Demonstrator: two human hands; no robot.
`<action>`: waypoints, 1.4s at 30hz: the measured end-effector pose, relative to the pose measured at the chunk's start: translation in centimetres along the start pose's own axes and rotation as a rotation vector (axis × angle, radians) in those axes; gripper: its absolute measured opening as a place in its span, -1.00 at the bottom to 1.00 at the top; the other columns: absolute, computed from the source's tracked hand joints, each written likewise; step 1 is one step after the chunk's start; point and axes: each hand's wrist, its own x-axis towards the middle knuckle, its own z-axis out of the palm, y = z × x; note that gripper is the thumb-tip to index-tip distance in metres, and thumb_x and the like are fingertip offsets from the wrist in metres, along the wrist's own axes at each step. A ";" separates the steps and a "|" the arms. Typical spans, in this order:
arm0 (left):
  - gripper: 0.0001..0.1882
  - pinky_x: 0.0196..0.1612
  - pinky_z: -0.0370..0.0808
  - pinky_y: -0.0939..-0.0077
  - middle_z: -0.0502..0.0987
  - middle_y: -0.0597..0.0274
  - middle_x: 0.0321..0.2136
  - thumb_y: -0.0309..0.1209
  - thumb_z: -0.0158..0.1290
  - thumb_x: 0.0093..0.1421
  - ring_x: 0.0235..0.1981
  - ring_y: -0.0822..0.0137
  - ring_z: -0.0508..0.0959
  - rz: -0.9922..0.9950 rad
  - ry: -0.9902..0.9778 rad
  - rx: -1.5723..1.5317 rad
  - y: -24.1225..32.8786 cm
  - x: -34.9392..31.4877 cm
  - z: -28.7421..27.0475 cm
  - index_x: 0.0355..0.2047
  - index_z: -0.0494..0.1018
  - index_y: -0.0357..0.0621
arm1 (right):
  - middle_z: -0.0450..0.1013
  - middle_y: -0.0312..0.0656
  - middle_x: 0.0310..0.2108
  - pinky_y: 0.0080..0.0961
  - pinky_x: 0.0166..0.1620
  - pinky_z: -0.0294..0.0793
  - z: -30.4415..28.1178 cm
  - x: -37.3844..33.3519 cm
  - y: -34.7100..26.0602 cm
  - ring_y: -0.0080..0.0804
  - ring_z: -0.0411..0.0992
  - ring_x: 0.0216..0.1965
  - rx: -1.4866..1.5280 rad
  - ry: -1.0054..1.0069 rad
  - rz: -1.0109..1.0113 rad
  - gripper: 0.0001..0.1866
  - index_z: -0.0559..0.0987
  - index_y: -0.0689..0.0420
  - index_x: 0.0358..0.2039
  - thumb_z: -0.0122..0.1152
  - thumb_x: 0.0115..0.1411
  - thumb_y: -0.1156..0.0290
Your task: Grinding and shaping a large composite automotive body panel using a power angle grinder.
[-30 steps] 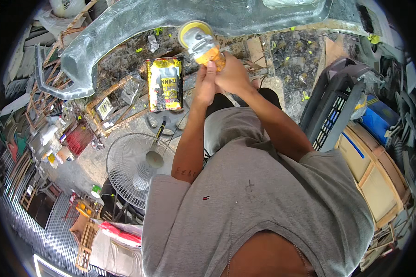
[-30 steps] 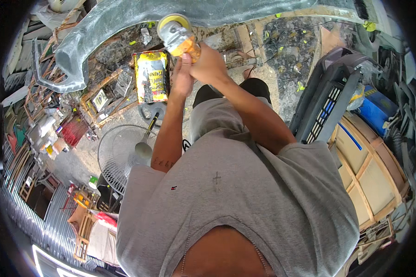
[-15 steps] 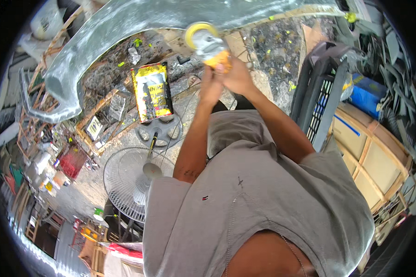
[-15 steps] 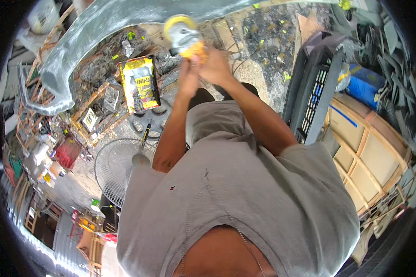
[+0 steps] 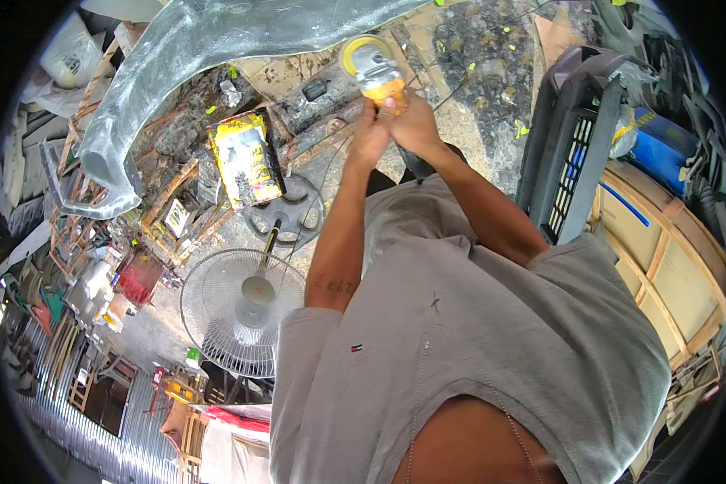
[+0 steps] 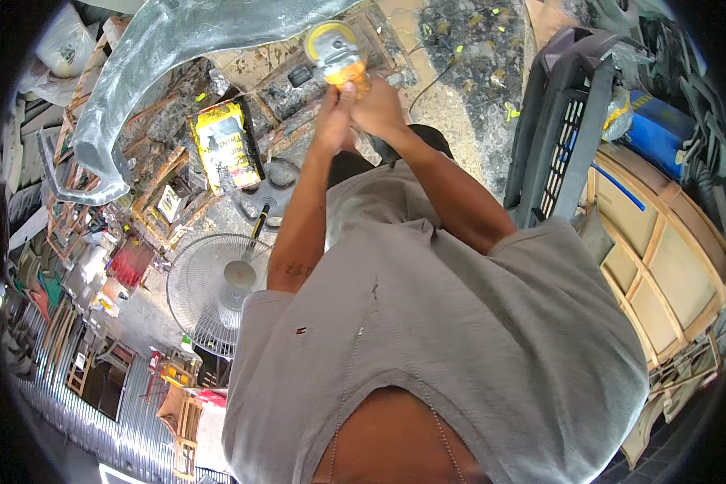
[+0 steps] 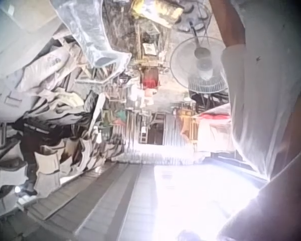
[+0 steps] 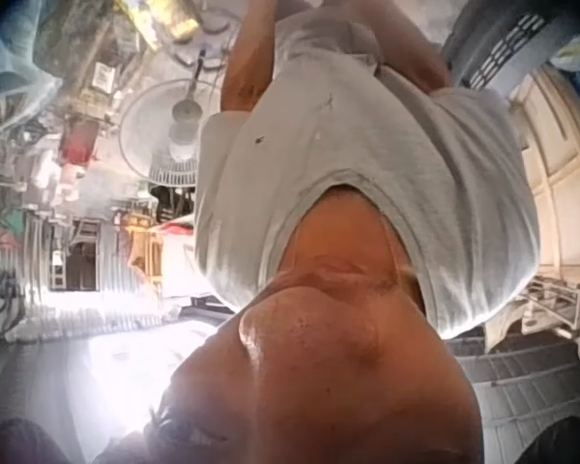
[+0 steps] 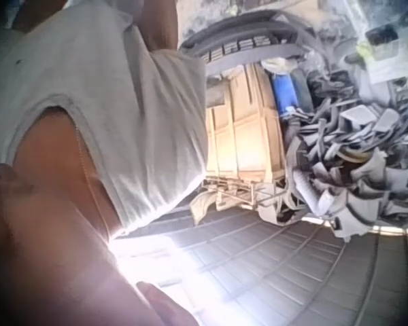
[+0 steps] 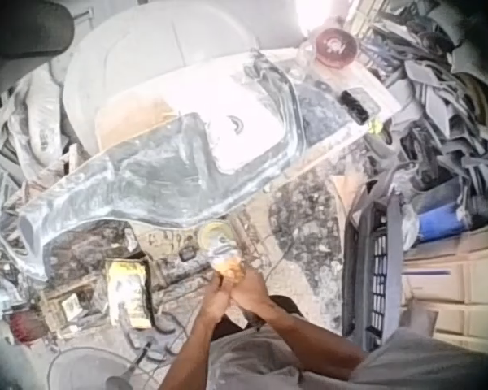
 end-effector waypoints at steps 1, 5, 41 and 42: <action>-0.50 0.20 0.30 0.43 0.46 0.14 0.08 -0.19 -0.06 0.43 0.05 0.35 0.43 0.001 0.002 0.012 -0.1 -0.1 0.6 0.22 0.27 -0.29 | 0.56 0.18 -0.22 -0.14 -0.10 0.51 -0.7 -0.1 0.1 0.14 0.54 -0.14 0.030 0.039 0.004 -0.54 0.54 0.22 -0.08 0.28 0.08 0.19; -0.50 0.18 0.33 0.41 0.46 0.12 0.07 -0.17 -0.07 0.43 0.06 0.34 0.43 0.218 0.059 0.028 -1.5 0.0 0.5 0.22 0.26 -0.27 | 0.57 0.15 -0.25 -0.22 -0.10 0.51 -0.4 1.0 -0.8 0.05 0.56 -0.12 -0.071 -0.081 -0.041 -0.52 0.52 0.26 -0.10 0.35 0.04 0.21; -0.38 0.18 0.33 0.31 0.49 0.03 0.07 -0.02 0.00 0.36 0.08 0.23 0.44 0.119 0.049 0.054 -0.6 4.6 7.7 0.21 0.29 -0.26 | 0.60 0.04 -0.26 -0.25 -0.11 0.52 -7.0 4.5 2.5 -0.09 0.60 -0.18 0.064 0.050 -0.072 -0.58 0.55 0.21 -0.12 0.34 0.10 0.21; -0.38 0.18 0.32 0.33 0.48 0.04 0.07 -0.04 0.01 0.36 0.07 0.24 0.44 0.098 0.046 0.099 0.7 4.2 9.0 0.21 0.27 -0.28 | 0.61 0.02 -0.26 -0.27 -0.11 0.52 -7.8 5.2 4.0 -0.14 0.60 -0.18 0.122 0.035 -0.081 -0.59 0.55 0.21 -0.11 0.34 0.11 0.22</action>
